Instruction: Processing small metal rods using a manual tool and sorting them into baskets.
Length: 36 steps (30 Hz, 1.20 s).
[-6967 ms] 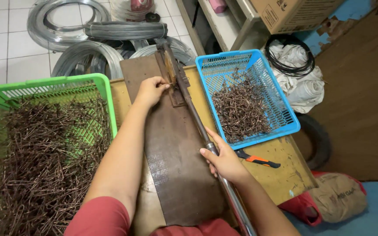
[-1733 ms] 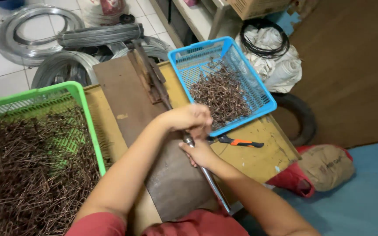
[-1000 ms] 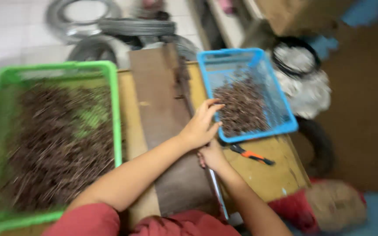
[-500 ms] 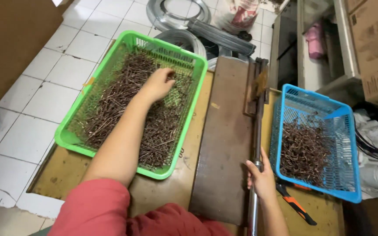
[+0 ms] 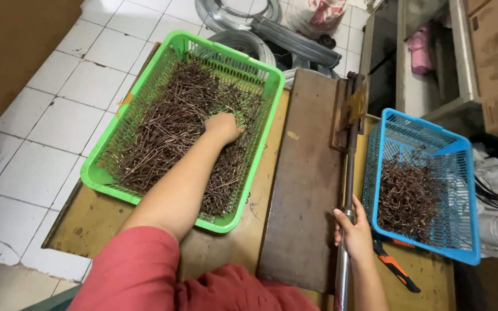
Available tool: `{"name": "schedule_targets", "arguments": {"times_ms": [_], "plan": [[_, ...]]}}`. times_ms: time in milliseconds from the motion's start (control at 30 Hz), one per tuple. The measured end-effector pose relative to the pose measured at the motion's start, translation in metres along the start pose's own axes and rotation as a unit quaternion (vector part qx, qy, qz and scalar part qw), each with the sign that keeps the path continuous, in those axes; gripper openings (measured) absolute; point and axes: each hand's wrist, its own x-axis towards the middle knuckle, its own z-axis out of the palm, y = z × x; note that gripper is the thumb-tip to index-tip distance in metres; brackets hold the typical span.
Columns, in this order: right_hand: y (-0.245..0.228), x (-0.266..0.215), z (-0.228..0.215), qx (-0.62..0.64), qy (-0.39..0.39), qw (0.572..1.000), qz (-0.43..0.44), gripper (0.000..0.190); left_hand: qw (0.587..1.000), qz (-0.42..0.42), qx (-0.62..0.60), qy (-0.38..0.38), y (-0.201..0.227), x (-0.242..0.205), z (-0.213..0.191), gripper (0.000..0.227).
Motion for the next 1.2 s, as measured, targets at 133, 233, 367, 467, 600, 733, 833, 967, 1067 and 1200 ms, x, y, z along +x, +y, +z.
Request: {"name": "schedule_targets", "arguments": {"times_ms": [133,233,367,467,600,733,833,967,1067,1200], "plan": [[-0.001,-0.001,0.0,-0.002,0.002,1.0,0.002,0.083,1.0,0.0,-0.023,-0.009,0.002,-0.002,-0.004,0.049],[0.0,0.0,-0.001,0.007,-0.006,1.0,-0.014,0.081,0.991,0.052,-0.122,0.001,-0.006,0.007,-0.009,0.029],[-0.01,-0.008,0.003,-0.002,0.006,1.0,0.017,0.08,0.962,0.076,-0.262,0.006,-0.014,-0.007,-0.032,0.026],[-0.012,-0.009,0.004,-0.006,0.005,1.0,0.012,0.079,0.944,0.092,-0.318,-0.002,-0.017,-0.025,-0.046,0.014],[-0.012,-0.009,0.004,-0.009,0.011,1.0,0.019,0.081,0.951,0.074,-0.299,0.01,-0.017,-0.043,-0.064,0.023],[-0.001,-0.002,-0.001,0.009,0.004,1.0,-0.02,0.076,0.938,0.118,-0.313,0.096,-0.03,-0.01,-0.037,0.027],[0.0,-0.001,-0.001,0.009,0.005,1.0,-0.015,0.076,0.935,0.121,-0.314,0.115,-0.031,-0.001,-0.034,0.025],[-0.001,-0.002,-0.001,0.012,-0.002,1.0,-0.02,0.076,0.873,0.124,-0.47,0.041,-0.024,0.0,-0.027,0.027],[-0.004,-0.005,0.001,0.012,-0.002,1.0,-0.018,0.077,0.821,0.091,-0.564,-0.006,-0.017,0.006,-0.019,0.039],[-0.008,-0.007,0.002,0.016,0.0,1.0,-0.014,0.078,0.805,0.074,-0.588,0.022,-0.02,0.034,-0.002,0.053]]}}
